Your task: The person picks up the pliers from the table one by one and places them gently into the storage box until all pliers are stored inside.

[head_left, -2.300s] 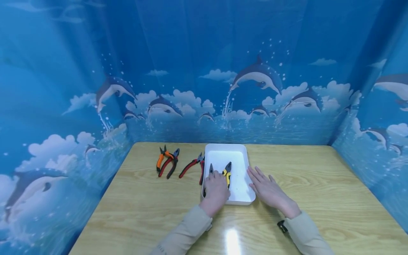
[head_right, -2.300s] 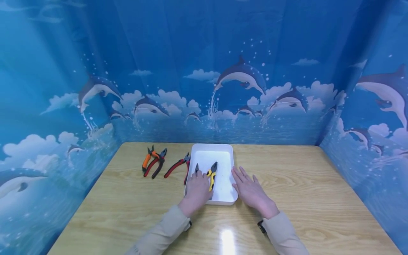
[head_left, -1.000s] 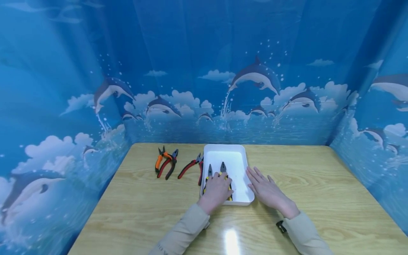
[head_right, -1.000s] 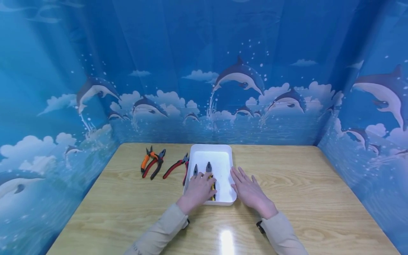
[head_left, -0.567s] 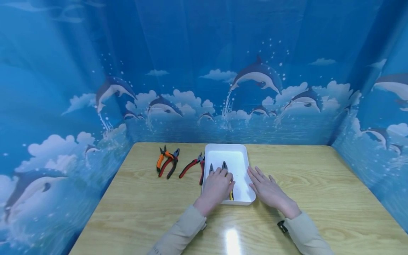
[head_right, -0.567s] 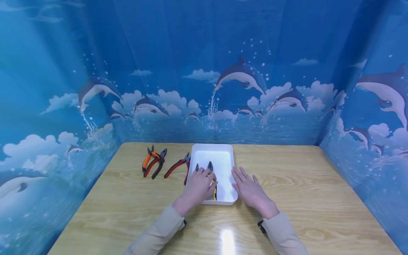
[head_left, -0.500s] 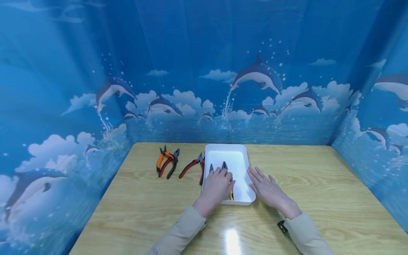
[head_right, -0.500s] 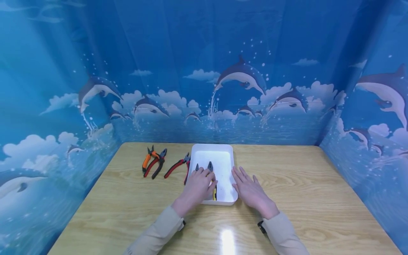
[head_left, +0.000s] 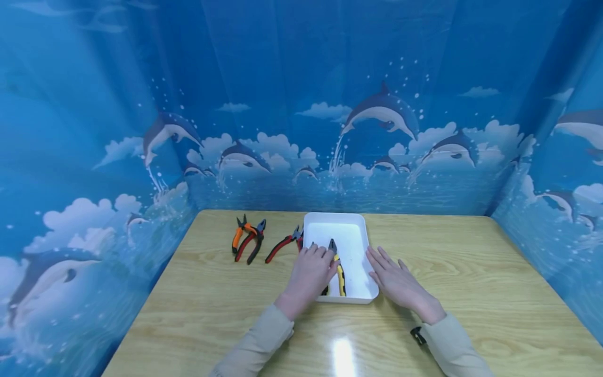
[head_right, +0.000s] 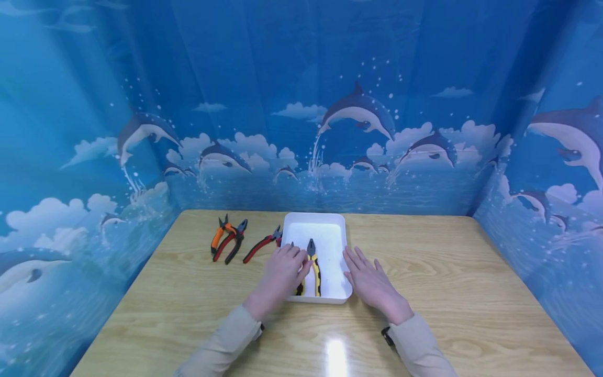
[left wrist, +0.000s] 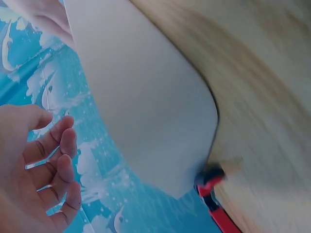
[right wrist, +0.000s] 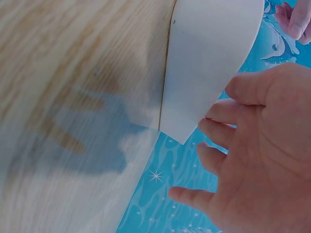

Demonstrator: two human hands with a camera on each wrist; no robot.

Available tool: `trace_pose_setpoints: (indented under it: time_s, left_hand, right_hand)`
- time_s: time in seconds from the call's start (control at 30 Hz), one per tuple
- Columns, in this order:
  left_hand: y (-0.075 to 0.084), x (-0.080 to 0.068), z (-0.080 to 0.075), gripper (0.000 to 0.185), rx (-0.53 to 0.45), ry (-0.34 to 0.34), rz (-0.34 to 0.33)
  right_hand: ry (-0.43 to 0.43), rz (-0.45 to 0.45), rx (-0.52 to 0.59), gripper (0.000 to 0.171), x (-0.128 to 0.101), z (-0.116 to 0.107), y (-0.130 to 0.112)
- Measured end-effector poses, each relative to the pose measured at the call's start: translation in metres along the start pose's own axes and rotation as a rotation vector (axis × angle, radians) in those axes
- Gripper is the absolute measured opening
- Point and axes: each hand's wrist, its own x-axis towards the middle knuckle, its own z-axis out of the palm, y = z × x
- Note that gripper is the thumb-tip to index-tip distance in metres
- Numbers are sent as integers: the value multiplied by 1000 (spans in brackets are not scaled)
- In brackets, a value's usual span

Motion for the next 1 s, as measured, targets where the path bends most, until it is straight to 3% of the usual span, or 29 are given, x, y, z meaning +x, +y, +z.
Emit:
trace_pose_setpoints:
  time_s: [0.33, 0.57, 1.0]
  left_hand:
    - [-35, 3, -4, 18, 17, 132, -85]
    - [-51, 5, -5, 17, -37, 49, -194]
    - [-69, 5, 1, 18, -65, -25, -320]
  right_hand:
    - [-16, 7, -3, 55, 0, 0, 0]
    - [-7, 1, -5, 54, 0, 0, 0]
    - [-5, -1, -10, 54, 1, 1, 0]
